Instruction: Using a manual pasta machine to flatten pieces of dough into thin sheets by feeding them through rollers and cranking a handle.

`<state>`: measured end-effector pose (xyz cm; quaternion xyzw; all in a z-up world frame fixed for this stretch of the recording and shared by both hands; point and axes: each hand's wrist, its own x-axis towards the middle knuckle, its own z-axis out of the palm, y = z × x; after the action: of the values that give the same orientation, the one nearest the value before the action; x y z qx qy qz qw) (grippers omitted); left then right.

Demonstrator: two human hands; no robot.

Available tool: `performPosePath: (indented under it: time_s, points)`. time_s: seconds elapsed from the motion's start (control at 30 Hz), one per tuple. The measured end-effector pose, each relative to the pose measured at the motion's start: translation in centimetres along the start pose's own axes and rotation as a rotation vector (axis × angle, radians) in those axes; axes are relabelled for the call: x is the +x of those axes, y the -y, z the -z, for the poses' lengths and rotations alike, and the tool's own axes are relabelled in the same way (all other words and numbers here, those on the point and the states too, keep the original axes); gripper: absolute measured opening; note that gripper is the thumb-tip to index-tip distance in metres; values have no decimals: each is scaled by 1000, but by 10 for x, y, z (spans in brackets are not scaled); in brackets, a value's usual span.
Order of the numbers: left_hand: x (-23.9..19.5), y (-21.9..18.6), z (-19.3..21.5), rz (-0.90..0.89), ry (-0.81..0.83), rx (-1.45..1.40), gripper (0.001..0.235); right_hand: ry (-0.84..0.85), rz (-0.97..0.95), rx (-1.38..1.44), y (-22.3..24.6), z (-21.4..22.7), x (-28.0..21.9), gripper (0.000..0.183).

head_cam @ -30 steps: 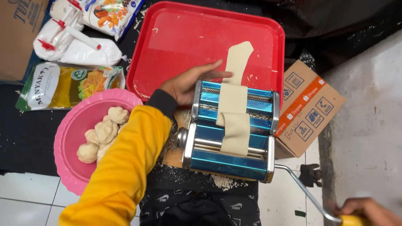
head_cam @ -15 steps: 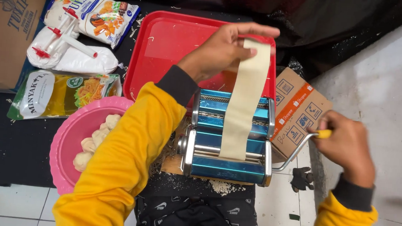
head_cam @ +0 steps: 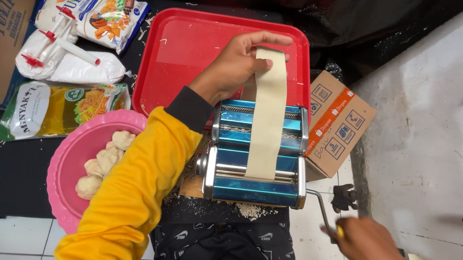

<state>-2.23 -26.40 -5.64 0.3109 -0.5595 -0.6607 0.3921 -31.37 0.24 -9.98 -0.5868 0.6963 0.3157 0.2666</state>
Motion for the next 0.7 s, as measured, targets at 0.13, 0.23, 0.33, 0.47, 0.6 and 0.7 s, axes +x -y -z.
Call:
performPosePath:
  time_s: [0.13, 0.23, 0.33, 0.47, 0.6, 0.7]
  points:
    - [-10, -11, 3, 62, 5, -7, 46, -89, -74, -193, -59, -8, -27, 38]
    - [-13, -18, 2, 19, 49, -103, 48, -611, -157, -226, -75, 14, -16, 12]
    - [-22, -23, -2, 27, 47, -74, 47, -906, -144, -275, -49, 70, 15, 52]
    - [-29, -23, -8, 54, 57, -71, 49, -638, -29, 31, -11, 99, 84, 27]
    - [-31, -20, -13, 77, -1, 26, 51, -413, 61, 64, 2, 41, 112, 42]
    - [-24, -3, -8, -18, -3, 117, 44, -277, 41, 54, -1, -7, 84, 51]
